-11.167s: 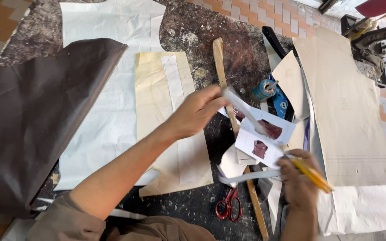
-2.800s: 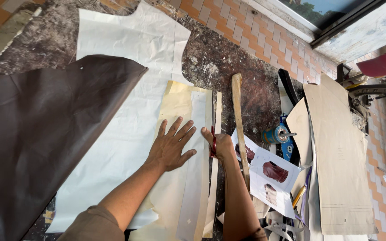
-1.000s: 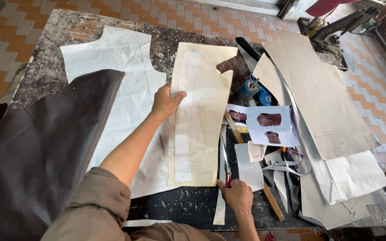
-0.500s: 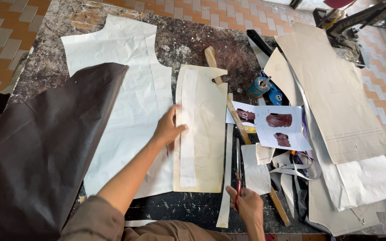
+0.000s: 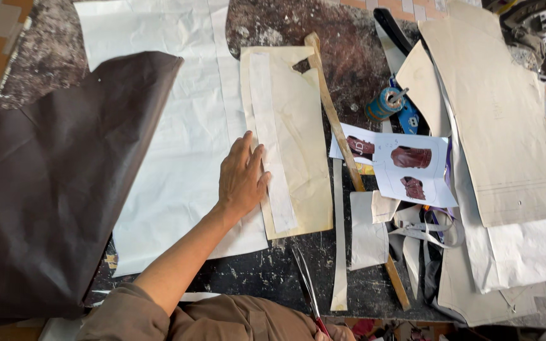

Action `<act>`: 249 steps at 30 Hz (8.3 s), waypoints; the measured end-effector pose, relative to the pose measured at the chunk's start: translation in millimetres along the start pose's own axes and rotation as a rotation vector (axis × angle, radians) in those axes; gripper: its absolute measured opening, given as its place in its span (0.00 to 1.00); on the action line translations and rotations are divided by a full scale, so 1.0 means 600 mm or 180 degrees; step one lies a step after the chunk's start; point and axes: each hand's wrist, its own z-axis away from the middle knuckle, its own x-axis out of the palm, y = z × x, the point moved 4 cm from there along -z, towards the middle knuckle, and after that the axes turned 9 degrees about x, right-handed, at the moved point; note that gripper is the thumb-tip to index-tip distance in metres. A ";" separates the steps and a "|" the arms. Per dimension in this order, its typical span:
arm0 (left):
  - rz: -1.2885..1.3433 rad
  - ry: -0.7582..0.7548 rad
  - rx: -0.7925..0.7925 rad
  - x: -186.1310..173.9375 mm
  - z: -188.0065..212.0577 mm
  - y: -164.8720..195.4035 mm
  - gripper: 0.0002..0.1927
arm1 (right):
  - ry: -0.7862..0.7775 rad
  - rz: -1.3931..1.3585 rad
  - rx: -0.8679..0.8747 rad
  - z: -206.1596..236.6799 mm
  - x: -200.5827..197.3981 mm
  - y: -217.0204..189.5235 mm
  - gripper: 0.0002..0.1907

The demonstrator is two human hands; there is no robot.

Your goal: The person arranges white paper pattern pieces on a workbench, smooths and aligns them over a leather hide and backing paper, marks reference points with a pencil using a wooden straightedge, and cuts the paper patterns into strips with scissors, setting cut pieces aside.

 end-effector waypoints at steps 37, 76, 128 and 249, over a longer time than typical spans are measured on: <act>-0.0273 -0.1084 0.0069 0.067 0.031 -0.022 0.49 | -0.0119 0.1025 -0.0937 0.070 0.037 -0.139 0.35; -0.0264 -0.1035 0.0105 0.071 0.033 -0.022 0.48 | 0.0308 0.1692 -0.0753 0.064 0.048 -0.161 0.34; 0.0532 0.0000 -0.0055 -0.003 -0.004 -0.047 0.44 | 0.0364 0.1654 -0.0802 0.032 0.116 -0.287 0.32; -0.0736 -0.0424 0.0199 0.041 -0.152 -0.124 0.36 | 0.0213 0.1712 -0.0781 0.013 0.181 -0.561 0.31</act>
